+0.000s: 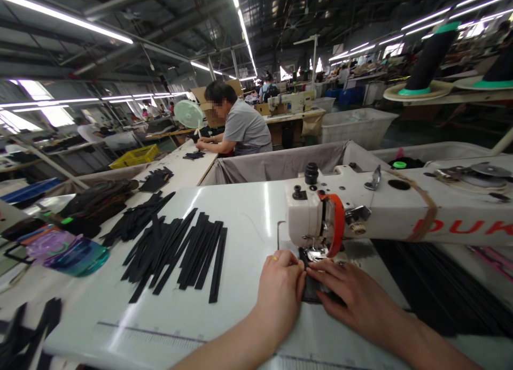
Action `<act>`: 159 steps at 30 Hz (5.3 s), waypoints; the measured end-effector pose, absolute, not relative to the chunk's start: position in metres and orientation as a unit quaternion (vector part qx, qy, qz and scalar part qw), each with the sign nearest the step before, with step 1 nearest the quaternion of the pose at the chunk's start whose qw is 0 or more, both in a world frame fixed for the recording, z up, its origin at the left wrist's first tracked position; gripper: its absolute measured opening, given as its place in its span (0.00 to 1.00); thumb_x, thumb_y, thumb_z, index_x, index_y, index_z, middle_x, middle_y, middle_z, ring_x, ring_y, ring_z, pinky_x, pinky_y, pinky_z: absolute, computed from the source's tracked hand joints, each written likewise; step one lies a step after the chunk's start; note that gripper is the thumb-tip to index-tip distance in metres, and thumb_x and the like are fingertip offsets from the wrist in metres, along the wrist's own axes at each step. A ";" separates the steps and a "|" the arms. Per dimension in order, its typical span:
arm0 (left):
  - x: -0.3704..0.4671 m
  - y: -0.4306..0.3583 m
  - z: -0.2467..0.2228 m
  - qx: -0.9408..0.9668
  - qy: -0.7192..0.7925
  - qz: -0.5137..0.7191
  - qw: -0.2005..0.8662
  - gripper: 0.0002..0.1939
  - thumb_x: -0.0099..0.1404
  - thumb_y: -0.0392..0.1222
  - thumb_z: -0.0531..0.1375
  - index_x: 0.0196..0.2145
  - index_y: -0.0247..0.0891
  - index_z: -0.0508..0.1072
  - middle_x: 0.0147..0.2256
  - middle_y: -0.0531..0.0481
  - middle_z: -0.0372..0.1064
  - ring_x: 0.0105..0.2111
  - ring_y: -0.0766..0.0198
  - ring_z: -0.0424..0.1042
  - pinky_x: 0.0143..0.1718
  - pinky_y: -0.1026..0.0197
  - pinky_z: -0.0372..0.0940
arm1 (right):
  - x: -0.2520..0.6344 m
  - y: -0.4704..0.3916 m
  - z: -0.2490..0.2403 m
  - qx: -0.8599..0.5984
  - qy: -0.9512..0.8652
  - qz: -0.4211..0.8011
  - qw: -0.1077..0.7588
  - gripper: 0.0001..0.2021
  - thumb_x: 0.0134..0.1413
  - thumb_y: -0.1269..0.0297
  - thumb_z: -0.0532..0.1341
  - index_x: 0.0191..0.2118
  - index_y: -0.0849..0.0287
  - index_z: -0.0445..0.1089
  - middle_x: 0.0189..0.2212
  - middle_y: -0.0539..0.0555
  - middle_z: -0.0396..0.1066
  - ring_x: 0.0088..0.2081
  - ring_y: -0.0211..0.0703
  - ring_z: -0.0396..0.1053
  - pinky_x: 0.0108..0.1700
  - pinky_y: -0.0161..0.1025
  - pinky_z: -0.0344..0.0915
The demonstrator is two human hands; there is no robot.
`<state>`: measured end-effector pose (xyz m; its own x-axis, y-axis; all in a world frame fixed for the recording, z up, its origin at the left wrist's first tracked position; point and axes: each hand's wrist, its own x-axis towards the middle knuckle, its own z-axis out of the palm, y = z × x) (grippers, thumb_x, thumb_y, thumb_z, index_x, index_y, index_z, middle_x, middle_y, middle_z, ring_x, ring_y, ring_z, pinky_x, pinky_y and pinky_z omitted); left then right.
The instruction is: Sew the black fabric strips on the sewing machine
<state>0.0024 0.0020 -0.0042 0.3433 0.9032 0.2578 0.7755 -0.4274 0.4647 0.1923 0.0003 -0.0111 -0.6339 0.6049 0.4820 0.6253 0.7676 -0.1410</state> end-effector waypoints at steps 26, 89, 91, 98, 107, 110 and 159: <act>-0.004 0.014 -0.006 0.794 0.500 0.287 0.194 0.05 0.63 0.33 0.60 0.34 0.38 0.77 0.40 0.46 0.72 0.42 0.55 0.70 0.46 0.52 0.67 | 0.204 -0.001 -0.004 -0.386 -0.881 -0.053 0.268 0.12 0.62 0.72 0.53 0.45 0.58 0.71 0.42 0.57 0.74 0.42 0.46 0.72 0.46 0.45 0.70; -0.002 0.013 -0.014 0.856 0.439 0.245 0.125 0.10 0.64 0.26 0.54 0.38 0.36 0.71 0.45 0.43 0.71 0.46 0.56 0.68 0.50 0.53 0.68 | 0.176 -0.033 -0.020 -0.302 -0.901 -0.176 0.257 0.23 0.49 0.82 0.50 0.49 0.68 0.72 0.48 0.60 0.75 0.48 0.47 0.73 0.45 0.39 0.73; -0.002 0.012 -0.014 0.855 0.438 0.249 0.124 0.11 0.65 0.26 0.53 0.39 0.36 0.71 0.45 0.43 0.71 0.46 0.55 0.68 0.50 0.52 0.68 | 0.176 -0.033 -0.020 -0.303 -0.902 -0.170 0.256 0.24 0.48 0.83 0.49 0.50 0.67 0.71 0.48 0.59 0.75 0.48 0.47 0.73 0.44 0.39 0.73; 0.001 0.019 -0.012 0.845 0.457 0.248 0.126 0.10 0.65 0.27 0.52 0.35 0.34 0.72 0.40 0.43 0.71 0.42 0.55 0.68 0.46 0.51 0.68 | 0.179 -0.024 -0.025 -0.323 -0.901 -0.148 0.249 0.25 0.49 0.84 0.49 0.52 0.70 0.69 0.50 0.61 0.73 0.50 0.47 0.71 0.48 0.40 0.72; 0.000 0.019 -0.009 0.837 0.457 0.263 0.146 0.10 0.65 0.27 0.54 0.36 0.35 0.73 0.42 0.44 0.71 0.44 0.55 0.66 0.48 0.51 0.67 | 0.194 -0.022 -0.005 -0.295 -0.917 0.055 0.261 0.14 0.56 0.78 0.53 0.40 0.57 0.73 0.38 0.54 0.75 0.39 0.42 0.72 0.40 0.36 0.70; 0.000 0.018 -0.009 0.835 0.458 0.265 0.149 0.10 0.65 0.27 0.54 0.38 0.35 0.73 0.42 0.44 0.71 0.45 0.55 0.66 0.49 0.51 0.67 | 0.193 -0.022 -0.002 -0.290 -0.916 0.085 0.264 0.12 0.57 0.77 0.55 0.39 0.57 0.73 0.37 0.53 0.74 0.38 0.42 0.71 0.41 0.37 0.68; -0.007 0.042 -0.007 0.811 0.490 0.283 0.148 0.10 0.65 0.29 0.54 0.36 0.37 0.75 0.42 0.45 0.72 0.44 0.55 0.69 0.49 0.50 0.67 | 0.190 -0.005 -0.016 -0.362 -0.899 -0.110 0.220 0.20 0.52 0.81 0.53 0.50 0.62 0.69 0.39 0.56 0.73 0.38 0.46 0.69 0.43 0.44 0.69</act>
